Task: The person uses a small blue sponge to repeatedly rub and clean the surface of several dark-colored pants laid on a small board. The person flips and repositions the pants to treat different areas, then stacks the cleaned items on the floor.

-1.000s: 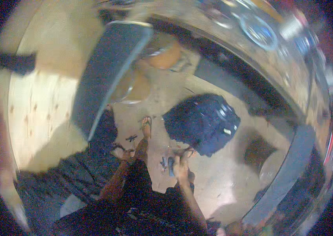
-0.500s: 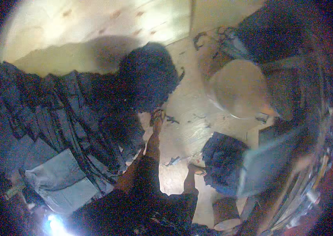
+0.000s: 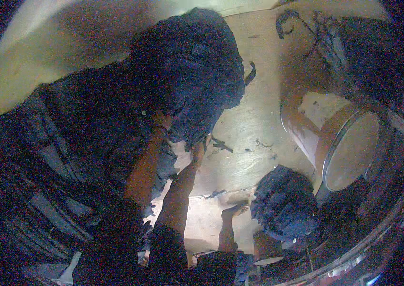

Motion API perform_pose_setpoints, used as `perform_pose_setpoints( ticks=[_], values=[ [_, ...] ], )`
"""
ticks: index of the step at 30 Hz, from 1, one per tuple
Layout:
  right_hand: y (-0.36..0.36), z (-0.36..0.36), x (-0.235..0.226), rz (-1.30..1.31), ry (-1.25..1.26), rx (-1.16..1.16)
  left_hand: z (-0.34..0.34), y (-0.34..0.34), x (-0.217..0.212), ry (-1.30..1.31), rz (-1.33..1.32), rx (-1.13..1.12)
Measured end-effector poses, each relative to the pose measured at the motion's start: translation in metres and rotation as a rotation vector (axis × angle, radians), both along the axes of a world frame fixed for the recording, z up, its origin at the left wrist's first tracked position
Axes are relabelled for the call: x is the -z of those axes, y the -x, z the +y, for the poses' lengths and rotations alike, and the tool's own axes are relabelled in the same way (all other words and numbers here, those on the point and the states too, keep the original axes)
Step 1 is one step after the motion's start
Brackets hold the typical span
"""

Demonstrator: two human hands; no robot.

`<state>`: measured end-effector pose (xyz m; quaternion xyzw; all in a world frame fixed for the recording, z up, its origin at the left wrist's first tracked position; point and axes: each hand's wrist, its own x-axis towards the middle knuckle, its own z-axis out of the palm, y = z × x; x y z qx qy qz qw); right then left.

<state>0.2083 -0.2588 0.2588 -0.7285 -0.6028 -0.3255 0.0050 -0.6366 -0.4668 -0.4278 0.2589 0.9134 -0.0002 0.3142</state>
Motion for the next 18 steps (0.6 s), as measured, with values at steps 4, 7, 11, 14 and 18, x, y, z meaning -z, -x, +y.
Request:
perform_pose_setpoints(
  ticks=[4,7,11,14,18],
  values=[
    [-0.026,-0.014,-0.014,-0.008,0.018,0.043,-0.037,-0.011,-0.061,0.030,-0.287,-0.121],
    [-0.047,-0.031,-0.023,-0.015,0.011,0.073,-0.041,-0.019,-0.129,-0.251,-0.314,-0.413],
    [-0.065,-0.053,-0.031,0.000,-0.001,0.092,-0.010,-0.058,-0.265,-0.513,-0.788,-0.920],
    [-0.075,-0.061,-0.027,0.017,-0.011,0.084,0.018,-0.110,-0.398,-0.576,-1.073,-1.181],
    [-0.081,-0.060,-0.010,0.026,-0.034,0.055,0.052,-0.197,-0.555,-0.657,-1.441,-1.240]
  ],
)
